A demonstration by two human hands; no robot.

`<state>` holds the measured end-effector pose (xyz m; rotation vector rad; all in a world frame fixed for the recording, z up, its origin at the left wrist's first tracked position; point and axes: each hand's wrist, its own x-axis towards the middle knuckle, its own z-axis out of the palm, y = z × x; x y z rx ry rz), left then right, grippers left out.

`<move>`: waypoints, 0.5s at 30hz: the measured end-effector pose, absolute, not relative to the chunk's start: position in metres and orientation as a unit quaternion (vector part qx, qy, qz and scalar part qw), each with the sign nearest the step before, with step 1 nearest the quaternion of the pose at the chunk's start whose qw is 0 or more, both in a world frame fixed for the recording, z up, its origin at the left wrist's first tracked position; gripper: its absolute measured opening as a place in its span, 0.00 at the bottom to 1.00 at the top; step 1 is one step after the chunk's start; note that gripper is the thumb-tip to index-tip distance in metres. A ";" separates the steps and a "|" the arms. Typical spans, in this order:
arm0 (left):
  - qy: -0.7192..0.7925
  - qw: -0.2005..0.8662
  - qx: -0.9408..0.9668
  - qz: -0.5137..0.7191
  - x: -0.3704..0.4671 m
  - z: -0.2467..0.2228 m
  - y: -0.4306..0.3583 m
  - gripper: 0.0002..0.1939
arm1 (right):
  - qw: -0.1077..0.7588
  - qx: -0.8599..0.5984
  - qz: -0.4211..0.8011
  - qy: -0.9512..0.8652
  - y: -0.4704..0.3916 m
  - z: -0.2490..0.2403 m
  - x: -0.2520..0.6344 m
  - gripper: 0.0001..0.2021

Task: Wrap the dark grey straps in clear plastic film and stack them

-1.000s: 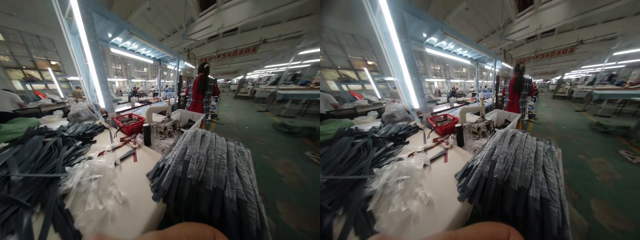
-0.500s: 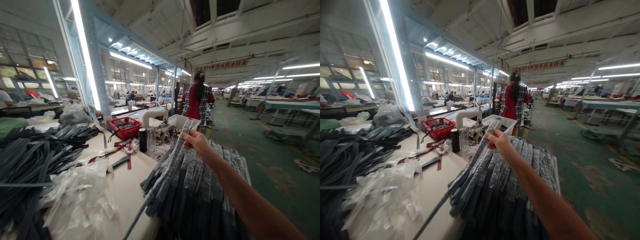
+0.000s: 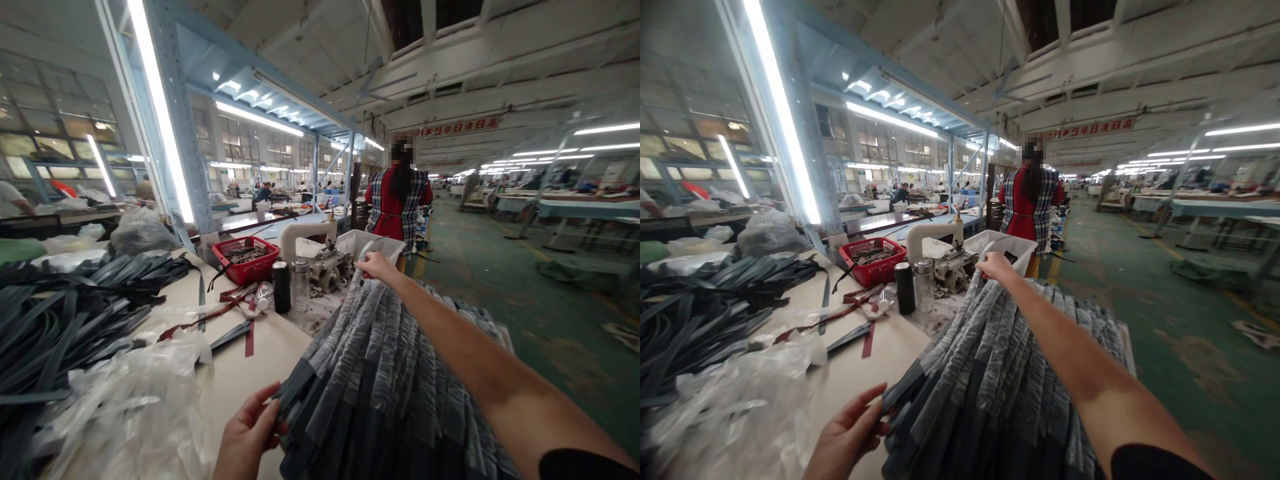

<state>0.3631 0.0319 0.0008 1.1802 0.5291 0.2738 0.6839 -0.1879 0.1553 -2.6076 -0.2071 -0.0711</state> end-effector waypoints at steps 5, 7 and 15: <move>0.198 0.760 0.615 0.074 0.384 -0.011 0.036 0.27 | 0.095 -0.993 -0.022 -0.068 -0.182 0.142 0.686 0.14; 0.186 0.741 0.643 0.057 0.393 -0.008 0.035 0.24 | 0.049 -0.995 -0.023 -0.082 -0.177 0.144 0.682 0.14; 0.156 0.600 0.773 0.132 0.372 0.036 0.039 0.19 | -0.007 -0.972 -0.023 -0.234 -0.121 0.175 0.636 0.13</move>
